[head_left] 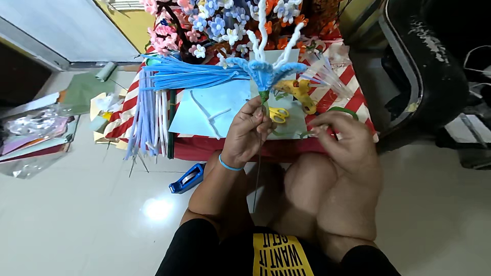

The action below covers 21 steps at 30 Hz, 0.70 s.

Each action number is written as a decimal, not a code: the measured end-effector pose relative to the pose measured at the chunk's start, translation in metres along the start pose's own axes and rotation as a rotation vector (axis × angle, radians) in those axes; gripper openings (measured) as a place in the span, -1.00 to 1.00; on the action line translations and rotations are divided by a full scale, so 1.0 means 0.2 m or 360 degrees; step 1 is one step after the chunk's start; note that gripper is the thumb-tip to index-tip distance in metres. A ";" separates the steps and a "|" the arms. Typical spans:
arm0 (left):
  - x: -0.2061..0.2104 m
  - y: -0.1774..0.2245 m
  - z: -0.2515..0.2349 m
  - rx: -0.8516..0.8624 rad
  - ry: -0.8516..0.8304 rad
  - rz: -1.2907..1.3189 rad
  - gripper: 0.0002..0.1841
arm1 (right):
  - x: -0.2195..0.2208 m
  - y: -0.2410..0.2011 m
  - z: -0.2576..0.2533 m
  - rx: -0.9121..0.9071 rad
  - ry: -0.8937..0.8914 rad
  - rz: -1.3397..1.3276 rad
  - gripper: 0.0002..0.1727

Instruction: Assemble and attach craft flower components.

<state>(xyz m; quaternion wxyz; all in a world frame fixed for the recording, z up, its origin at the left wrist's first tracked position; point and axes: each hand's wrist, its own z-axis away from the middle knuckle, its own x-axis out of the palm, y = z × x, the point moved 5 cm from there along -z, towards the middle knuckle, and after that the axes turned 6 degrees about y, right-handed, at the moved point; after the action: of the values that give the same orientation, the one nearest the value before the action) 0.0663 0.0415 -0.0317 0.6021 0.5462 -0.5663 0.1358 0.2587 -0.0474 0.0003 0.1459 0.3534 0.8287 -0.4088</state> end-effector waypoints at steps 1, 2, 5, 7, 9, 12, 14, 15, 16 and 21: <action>0.00 0.01 0.00 0.0025 0.0001 -0.0011 -0.77 | -0.06 0.07 0.00 0.0210 0.0037 0.0180 -0.81; 0.00 0.03 0.00 0.0049 0.0003 -0.0021 -0.77 | -0.11 0.14 0.01 0.0430 0.0027 0.0384 -0.81; 0.00 0.06 0.01 0.0093 -0.0016 -0.0041 -0.78 | -0.16 0.30 0.03 0.0793 -0.0148 0.0768 -0.79; 0.00 0.08 0.01 0.0124 -0.0029 -0.0046 -0.77 | -0.15 0.34 0.04 0.0844 -0.0204 0.0833 -0.82; -0.01 0.10 0.00 0.0157 -0.0028 -0.0051 -0.75 | -0.14 0.35 0.04 0.0801 -0.0198 0.0832 -0.85; -0.02 0.13 0.01 0.0218 -0.0004 -0.0105 -0.75 | -0.16 0.36 0.05 0.0764 -0.0162 0.0804 -0.84; -0.03 0.14 0.00 0.0257 0.0028 -0.0138 -0.75 | -0.17 0.37 0.05 0.0808 -0.0178 0.0804 -0.81; -0.03 0.15 0.00 0.0269 0.0036 -0.0142 -0.74 | -0.17 0.37 0.05 0.0834 -0.0191 0.0796 -0.81; -0.04 0.16 0.00 0.0276 0.0042 -0.0140 -0.74 | -0.17 0.37 0.05 0.0849 -0.0192 0.0785 -0.81; -0.06 0.20 0.00 0.0329 0.0050 -0.0167 -0.76 | -0.17 0.37 0.04 0.0763 -0.0167 0.0755 -0.80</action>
<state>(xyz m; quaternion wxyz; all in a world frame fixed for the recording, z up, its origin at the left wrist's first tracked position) 0.0319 0.0618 -0.0208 0.5576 0.6320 -0.5105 0.1704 0.3339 -0.0394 -0.0292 0.1921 0.5390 0.5950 -0.5644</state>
